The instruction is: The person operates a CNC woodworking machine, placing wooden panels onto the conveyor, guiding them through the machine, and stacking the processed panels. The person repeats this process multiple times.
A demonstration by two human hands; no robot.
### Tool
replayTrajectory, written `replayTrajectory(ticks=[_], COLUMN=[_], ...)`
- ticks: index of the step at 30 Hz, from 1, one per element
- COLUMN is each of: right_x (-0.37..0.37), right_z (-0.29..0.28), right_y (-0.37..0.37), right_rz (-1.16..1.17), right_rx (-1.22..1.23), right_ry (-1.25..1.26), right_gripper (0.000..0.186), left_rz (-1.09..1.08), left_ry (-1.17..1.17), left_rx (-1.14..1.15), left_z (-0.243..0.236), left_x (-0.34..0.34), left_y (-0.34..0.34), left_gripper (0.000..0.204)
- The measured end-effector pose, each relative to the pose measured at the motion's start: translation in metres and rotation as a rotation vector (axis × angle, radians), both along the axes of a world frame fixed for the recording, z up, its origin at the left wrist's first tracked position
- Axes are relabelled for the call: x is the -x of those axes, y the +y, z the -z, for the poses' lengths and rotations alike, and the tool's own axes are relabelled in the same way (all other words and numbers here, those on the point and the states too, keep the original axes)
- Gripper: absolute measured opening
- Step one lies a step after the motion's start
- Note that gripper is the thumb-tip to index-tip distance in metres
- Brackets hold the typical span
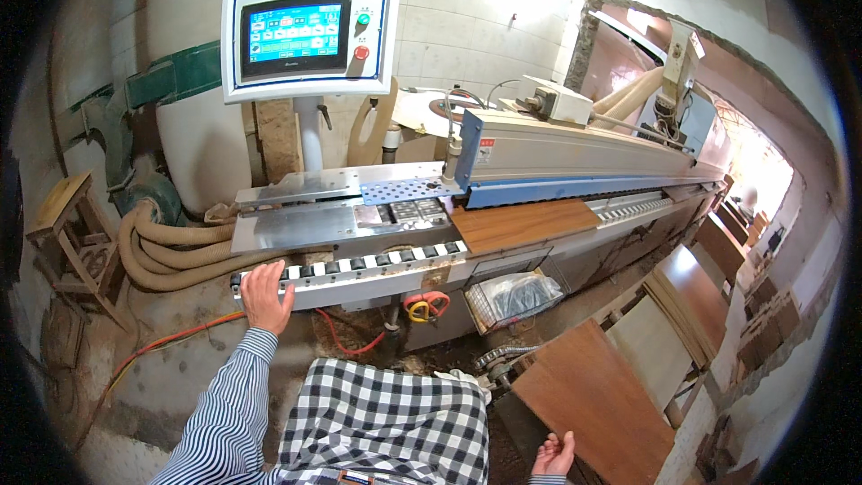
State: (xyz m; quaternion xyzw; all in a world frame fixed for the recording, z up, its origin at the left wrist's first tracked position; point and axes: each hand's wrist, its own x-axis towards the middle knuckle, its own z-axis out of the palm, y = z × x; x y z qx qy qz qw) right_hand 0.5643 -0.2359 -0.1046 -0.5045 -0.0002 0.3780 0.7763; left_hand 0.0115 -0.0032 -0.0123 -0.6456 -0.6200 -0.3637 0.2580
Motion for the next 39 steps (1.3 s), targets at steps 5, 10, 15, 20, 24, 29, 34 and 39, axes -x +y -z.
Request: replayTrajectory(ticks=[5, 10, 15, 20, 24, 29, 34, 39], right_x=[0.013, -0.039, -0.022, 0.004, 0.071, 0.143, 0.235, 0.279], right_z=[-0.008, 0.005, -0.011, -0.011, -0.048, -0.054, -0.09, -0.092], right_y=[-0.028, -0.047, -0.06, -0.036, 0.027, 0.104, 0.162, 0.205], right_rz=[0.053, 0.346, 0.094, -0.206, -0.356, -0.712, -0.946, -1.236], right_rx=[-0.028, -0.095, -0.178, -0.361, -0.377, -0.414, -0.341, -0.335], right_ry=[0.04, 0.012, 0.05, -0.078, -0.055, 0.086, 0.162, 0.244], right_gripper=[0.033, 0.038, 0.028, 0.031, 0.031, 0.021, 0.011, 0.018], left_rz=[-0.003, -0.01, 0.049, 0.207, 0.517, 0.515, 0.184, 0.078], left_ry=[0.01, 0.013, -0.031, -0.094, -0.109, -0.029, -0.022, -0.157], left_rx=[0.03, 0.029, 0.1, 0.254, 0.332, 0.382, 0.265, 0.203], left_z=[-0.002, -0.002, -0.005, -0.026, -0.039, -0.047, -0.035, -0.04], left_x=[0.001, 0.003, 0.004, -0.017, -0.054, -0.069, -0.019, 0.023], left_y=[-0.001, -0.004, -0.006, -0.04, -0.094, -0.136, -0.139, -0.134], left_gripper=[0.053, 0.053, 0.055, 0.062, 0.07, 0.072, 0.062, 0.056])
